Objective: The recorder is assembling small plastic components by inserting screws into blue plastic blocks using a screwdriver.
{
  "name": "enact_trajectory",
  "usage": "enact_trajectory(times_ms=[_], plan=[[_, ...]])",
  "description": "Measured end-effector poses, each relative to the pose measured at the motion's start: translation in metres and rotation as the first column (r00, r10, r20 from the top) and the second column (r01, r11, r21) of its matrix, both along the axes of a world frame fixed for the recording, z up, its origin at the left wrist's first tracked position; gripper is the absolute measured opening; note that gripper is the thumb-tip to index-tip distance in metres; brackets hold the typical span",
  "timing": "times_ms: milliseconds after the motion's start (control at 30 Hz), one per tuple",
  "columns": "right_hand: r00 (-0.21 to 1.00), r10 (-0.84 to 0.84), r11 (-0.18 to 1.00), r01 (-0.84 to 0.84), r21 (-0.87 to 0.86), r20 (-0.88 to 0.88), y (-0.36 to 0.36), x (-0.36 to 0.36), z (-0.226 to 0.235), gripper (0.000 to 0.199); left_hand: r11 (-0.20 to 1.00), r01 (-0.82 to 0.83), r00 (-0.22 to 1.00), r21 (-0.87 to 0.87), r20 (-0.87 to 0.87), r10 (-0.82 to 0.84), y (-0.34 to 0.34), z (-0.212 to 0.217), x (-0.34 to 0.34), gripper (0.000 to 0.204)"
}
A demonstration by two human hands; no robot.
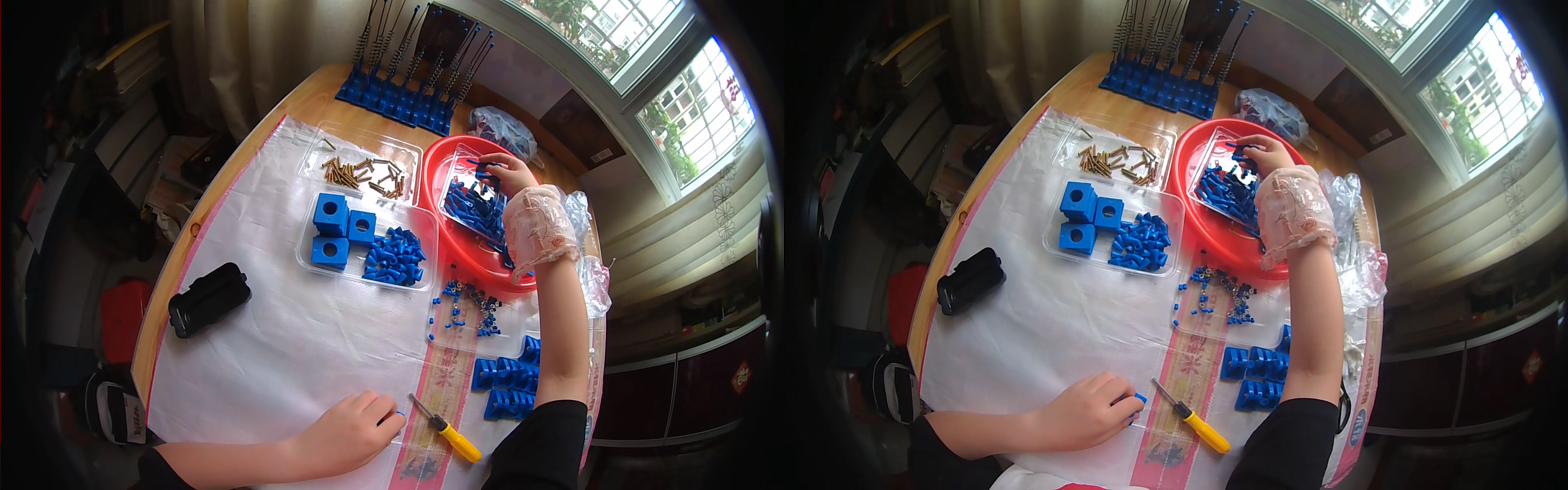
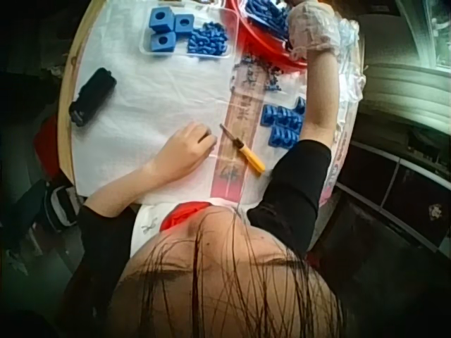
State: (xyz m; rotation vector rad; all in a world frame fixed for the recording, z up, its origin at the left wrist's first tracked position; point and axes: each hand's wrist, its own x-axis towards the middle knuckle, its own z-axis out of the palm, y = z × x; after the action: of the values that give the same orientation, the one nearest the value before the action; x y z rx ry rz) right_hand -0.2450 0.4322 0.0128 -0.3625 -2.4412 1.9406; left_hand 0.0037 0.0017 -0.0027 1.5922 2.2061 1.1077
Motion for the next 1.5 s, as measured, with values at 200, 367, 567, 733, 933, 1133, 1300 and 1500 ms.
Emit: enact_trajectory(times_ms=[200, 367, 567, 733, 933, 1133, 1300, 1500], plan=[[0.999, 0.035, 0.998, -0.035, 0.06, -0.007, 0.001, -0.004, 0.002, 0.027, 1.0, -0.004, 1.0, -0.002, 0.002, 0.004, 0.0, 0.0, 0.0, 0.013], [0.999, 0.029, 0.996, -0.03, 0.08, 0.013, -0.005, -0.005, 0.009, 0.028, 1.0, -0.003, 1.0, -0.006, 0.003, 0.003, -0.001, -0.002, 0.001, 0.013], [0.991, 0.12, 0.974, -0.105, 0.203, -0.065, 0.011, -0.017, -0.003, 0.028, 1.0, 0.011, 1.0, -0.012, 0.013, -0.011, 0.0, 0.001, 0.0, 0.012], [0.941, 0.306, 0.812, -0.177, 0.556, -0.148, 0.018, -0.022, -0.009, 0.034, 1.0, 0.003, 1.0, -0.027, 0.007, -0.002, -0.001, 0.002, 0.0, 0.012], [0.885, 0.376, 0.718, -0.093, 0.69, -0.273, 0.01, -0.005, -0.009, 0.032, 1.0, -0.007, 1.0, -0.012, -0.003, 0.007, -0.001, 0.001, 0.0, 0.011], [0.903, 0.43, 0.608, -0.297, 0.736, 0.009, 0.004, 0.009, -0.001, 0.036, 1.0, 0.003, 1.0, -0.017, 0.001, -0.003, 0.0, 0.001, 0.0, 0.012], [0.903, 0.429, 0.531, -0.257, 0.808, 0.005, 0.001, 0.008, -0.002, 0.028, 1.0, -0.002, 1.0, -0.002, 0.004, 0.002, 0.0, 0.0, 0.0, 0.012], [0.892, 0.398, 0.273, 0.108, 0.956, -0.215, 0.016, 0.001, -0.009, 0.017, 0.999, 0.002, 0.999, -0.041, 0.033, 0.0, 0.001, -0.001, 0.0, 0.018]])
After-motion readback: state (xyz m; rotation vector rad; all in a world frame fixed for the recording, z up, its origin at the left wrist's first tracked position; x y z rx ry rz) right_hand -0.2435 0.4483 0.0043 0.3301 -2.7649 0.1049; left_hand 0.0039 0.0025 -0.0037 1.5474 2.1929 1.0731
